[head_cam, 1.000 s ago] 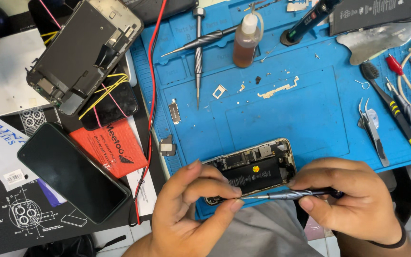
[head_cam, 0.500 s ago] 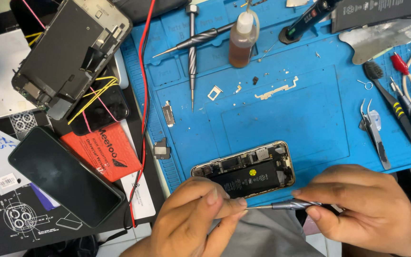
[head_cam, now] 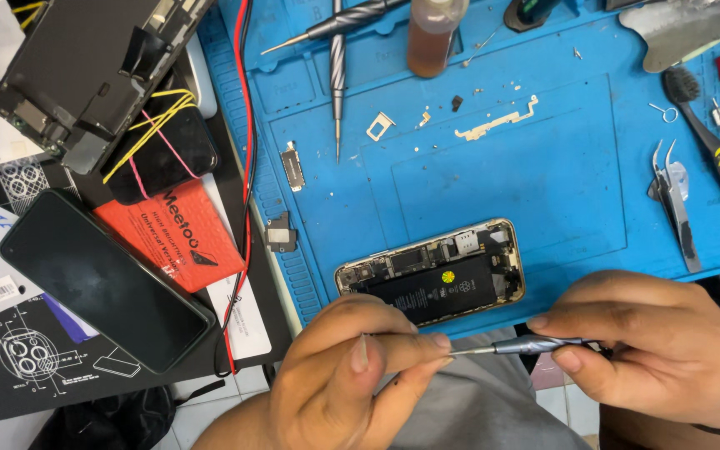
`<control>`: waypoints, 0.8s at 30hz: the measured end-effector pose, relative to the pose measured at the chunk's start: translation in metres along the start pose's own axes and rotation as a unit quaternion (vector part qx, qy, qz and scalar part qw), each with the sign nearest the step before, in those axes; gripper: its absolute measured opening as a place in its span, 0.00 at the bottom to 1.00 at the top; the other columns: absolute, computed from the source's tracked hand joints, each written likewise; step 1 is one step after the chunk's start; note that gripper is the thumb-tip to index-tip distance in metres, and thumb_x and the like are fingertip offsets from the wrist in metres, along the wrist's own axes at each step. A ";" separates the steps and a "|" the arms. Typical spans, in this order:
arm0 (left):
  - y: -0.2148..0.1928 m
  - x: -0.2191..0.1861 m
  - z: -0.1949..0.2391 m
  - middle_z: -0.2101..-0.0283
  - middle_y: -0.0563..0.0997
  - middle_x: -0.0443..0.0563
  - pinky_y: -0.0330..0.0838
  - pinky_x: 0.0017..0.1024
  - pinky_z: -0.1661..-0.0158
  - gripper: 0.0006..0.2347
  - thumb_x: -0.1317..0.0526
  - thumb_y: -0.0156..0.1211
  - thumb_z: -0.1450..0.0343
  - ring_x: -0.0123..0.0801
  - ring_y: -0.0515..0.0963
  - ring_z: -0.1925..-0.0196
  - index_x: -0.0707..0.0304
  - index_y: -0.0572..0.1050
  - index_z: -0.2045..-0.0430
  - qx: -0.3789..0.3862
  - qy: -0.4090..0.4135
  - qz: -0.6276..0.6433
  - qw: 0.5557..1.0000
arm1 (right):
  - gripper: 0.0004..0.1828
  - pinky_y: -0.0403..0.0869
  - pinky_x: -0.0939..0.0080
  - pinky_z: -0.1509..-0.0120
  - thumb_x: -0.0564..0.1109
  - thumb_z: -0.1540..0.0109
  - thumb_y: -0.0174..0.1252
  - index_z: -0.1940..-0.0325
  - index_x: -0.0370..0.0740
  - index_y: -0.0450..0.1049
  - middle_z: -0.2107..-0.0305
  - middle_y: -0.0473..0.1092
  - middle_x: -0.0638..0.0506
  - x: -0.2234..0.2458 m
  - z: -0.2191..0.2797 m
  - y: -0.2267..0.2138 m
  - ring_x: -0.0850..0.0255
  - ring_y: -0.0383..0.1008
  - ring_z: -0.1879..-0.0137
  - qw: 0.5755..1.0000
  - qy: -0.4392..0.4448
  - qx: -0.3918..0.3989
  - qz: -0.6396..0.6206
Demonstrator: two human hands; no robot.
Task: The person uses a screwdriver to remove screws from a disassembled smartphone and then uses tweezers to lift and reposition internal components, including a small black part and a white connector, on a blue work mat.
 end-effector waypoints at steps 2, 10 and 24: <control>0.000 -0.003 0.002 0.60 0.83 0.55 0.77 0.35 0.60 0.47 0.76 0.74 0.29 0.40 0.80 0.62 0.60 0.41 0.21 -0.002 -0.014 -0.001 1.000 | 0.14 0.76 0.70 0.63 0.46 0.43 0.70 0.56 0.37 0.81 0.64 0.80 0.49 0.000 0.000 -0.001 0.66 0.79 0.65 1.000 -0.007 0.012 0.011; 0.002 -0.006 0.010 0.63 0.84 0.51 0.76 0.33 0.59 0.48 0.74 0.75 0.31 0.37 0.80 0.62 0.59 0.41 0.22 -0.016 -0.035 -0.005 0.999 | 0.14 0.76 0.70 0.62 0.47 0.42 0.69 0.56 0.37 0.79 0.63 0.80 0.48 0.001 0.000 0.000 0.64 0.80 0.62 0.999 -0.030 0.028 0.004; -0.004 -0.003 0.010 0.64 0.83 0.45 0.71 0.27 0.63 0.48 0.70 0.77 0.31 0.35 0.75 0.64 0.57 0.42 0.22 0.005 -0.063 0.000 0.998 | 0.14 0.76 0.69 0.63 0.45 0.43 0.70 0.58 0.35 0.80 0.63 0.80 0.47 0.005 -0.002 0.002 0.64 0.80 0.64 1.000 0.003 0.027 -0.007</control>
Point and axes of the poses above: each hand's wrist, its own z-axis away from the middle knuckle, its own y-axis out of the palm, x = y × z, the point moved 1 cm from there along -z, towards the middle knuckle
